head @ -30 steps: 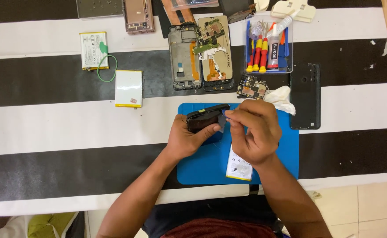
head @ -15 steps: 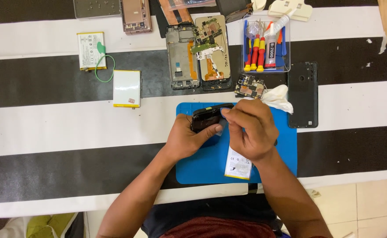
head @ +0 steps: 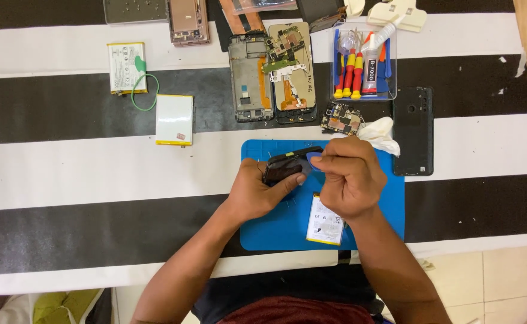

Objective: Disassembling a smartphone by using a plastic prying tool to separate the back cover from the frame.

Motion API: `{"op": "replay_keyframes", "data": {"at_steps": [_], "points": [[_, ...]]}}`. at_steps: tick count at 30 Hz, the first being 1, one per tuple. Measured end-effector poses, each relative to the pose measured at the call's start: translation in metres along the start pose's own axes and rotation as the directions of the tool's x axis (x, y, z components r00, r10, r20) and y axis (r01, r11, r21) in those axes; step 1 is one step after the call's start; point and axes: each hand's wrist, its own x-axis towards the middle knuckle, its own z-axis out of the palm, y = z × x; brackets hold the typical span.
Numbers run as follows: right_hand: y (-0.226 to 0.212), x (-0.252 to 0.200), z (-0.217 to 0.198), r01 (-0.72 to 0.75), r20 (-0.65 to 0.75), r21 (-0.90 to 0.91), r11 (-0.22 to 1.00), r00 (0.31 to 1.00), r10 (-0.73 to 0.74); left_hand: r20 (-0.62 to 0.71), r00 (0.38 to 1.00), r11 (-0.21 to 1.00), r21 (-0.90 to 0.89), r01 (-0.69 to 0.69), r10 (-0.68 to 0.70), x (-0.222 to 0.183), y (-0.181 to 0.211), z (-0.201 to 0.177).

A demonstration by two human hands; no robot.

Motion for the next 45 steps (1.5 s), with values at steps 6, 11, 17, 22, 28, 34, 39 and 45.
{"op": "replay_keyframes", "data": {"at_steps": [6,11,17,22,28,34,39,45], "points": [[0.005,-0.012,0.0,0.06,-0.021,-0.056,0.997,0.998,-0.061,0.005,0.999,0.997,0.059,-0.051,0.051,-0.002,-0.004,0.0],[0.004,-0.01,-0.002,0.052,-0.016,-0.038,0.998,0.998,-0.052,-0.005,0.998,0.995,0.072,-0.066,0.067,-0.006,-0.012,-0.002],[0.0,0.018,-0.007,-0.116,0.015,0.171,0.978,0.993,0.115,-0.005,1.0,0.999,0.031,-0.013,0.013,-0.003,-0.018,-0.004],[0.0,0.005,-0.034,-0.414,-0.11,0.393,0.821,0.865,0.489,-0.039,0.991,0.991,0.036,0.131,-0.13,0.002,0.007,-0.007],[-0.001,-0.011,-0.059,-0.561,0.1,-0.142,0.816,0.812,0.575,-0.122,0.947,0.954,-0.081,0.289,-0.297,0.021,0.035,0.006],[0.002,-0.045,-0.048,-0.547,0.285,-0.201,0.813,0.761,0.582,-0.087,0.94,0.931,-0.191,0.31,-0.33,0.023,0.025,0.012],[-0.001,-0.044,-0.051,-0.54,0.427,-0.175,0.823,0.712,0.558,-0.089,0.936,0.908,-0.292,0.302,-0.34,0.022,0.023,0.012],[-0.003,-0.047,-0.053,-0.489,0.387,-0.176,0.855,0.764,0.516,-0.068,0.938,0.913,-0.262,0.312,-0.34,0.019,0.02,0.01]]}}
